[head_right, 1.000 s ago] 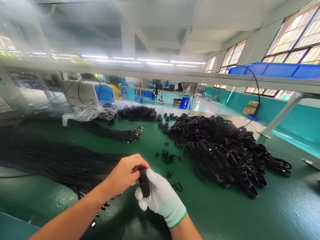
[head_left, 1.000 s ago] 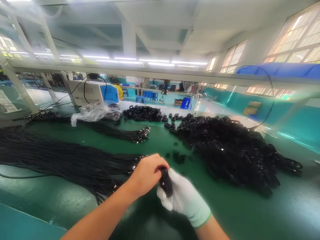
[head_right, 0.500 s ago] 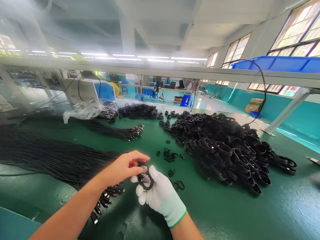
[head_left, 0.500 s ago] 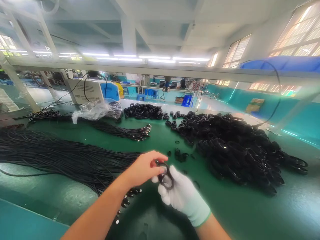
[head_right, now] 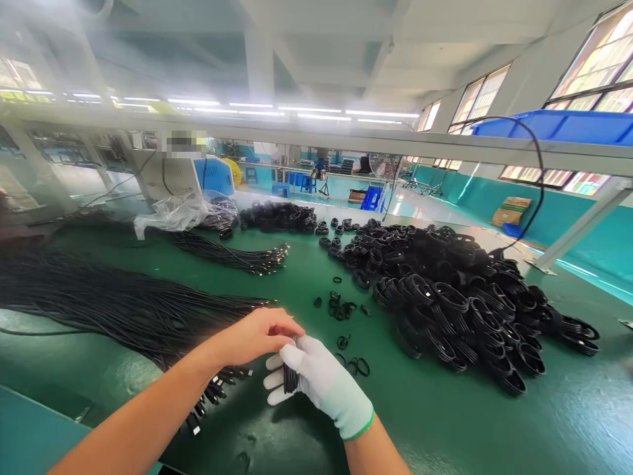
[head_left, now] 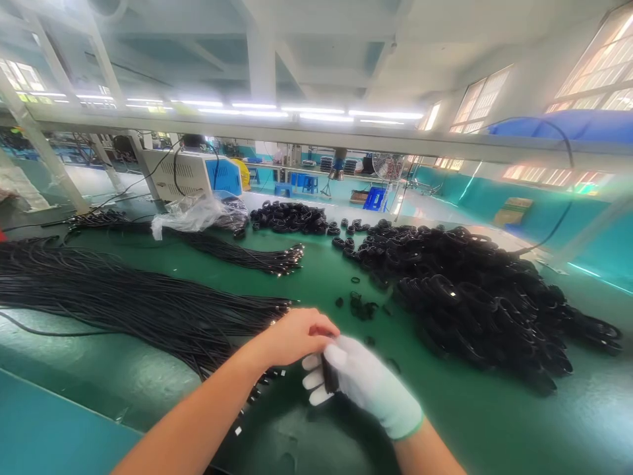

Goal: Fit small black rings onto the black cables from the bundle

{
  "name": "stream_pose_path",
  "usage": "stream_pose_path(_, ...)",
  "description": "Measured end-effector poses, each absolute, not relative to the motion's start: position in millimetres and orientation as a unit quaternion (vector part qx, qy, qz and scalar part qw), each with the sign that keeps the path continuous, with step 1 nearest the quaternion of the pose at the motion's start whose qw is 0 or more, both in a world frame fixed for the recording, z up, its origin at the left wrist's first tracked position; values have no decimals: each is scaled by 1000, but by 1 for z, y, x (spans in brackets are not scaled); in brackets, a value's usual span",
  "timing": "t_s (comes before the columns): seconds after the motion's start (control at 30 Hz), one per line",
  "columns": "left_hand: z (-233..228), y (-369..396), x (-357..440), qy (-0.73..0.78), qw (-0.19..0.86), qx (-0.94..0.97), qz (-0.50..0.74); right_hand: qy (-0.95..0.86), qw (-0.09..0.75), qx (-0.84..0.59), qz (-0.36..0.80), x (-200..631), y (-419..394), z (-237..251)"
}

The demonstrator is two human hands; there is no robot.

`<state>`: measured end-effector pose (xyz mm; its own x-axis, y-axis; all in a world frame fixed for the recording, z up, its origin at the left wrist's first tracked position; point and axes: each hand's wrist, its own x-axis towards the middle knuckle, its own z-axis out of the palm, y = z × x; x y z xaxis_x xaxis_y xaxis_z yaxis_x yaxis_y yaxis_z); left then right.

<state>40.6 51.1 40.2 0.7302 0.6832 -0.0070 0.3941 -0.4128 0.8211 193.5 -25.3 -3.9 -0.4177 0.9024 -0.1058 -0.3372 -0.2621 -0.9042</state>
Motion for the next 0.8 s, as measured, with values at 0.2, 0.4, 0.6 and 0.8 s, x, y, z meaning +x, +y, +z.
stream_pose_path(0.2, 36, 38, 35, 401, 489, 727, 267, -402, 440, -305, 743, 198, -24, -9)
stream_pose_path(0.4, 19, 12, 33, 402, 619, 630, 244, -462, 422, -318, 712, 190, -26, 4)
stream_pose_path(0.6, 6, 10, 33, 362, 674, 585, 270, -464, 406, -333, 714, 188, -28, 5)
stream_pose_path(0.8, 11, 10, 29, 377, 652, 612, 243, -433, 411, -304, 742, 190, -29, 0)
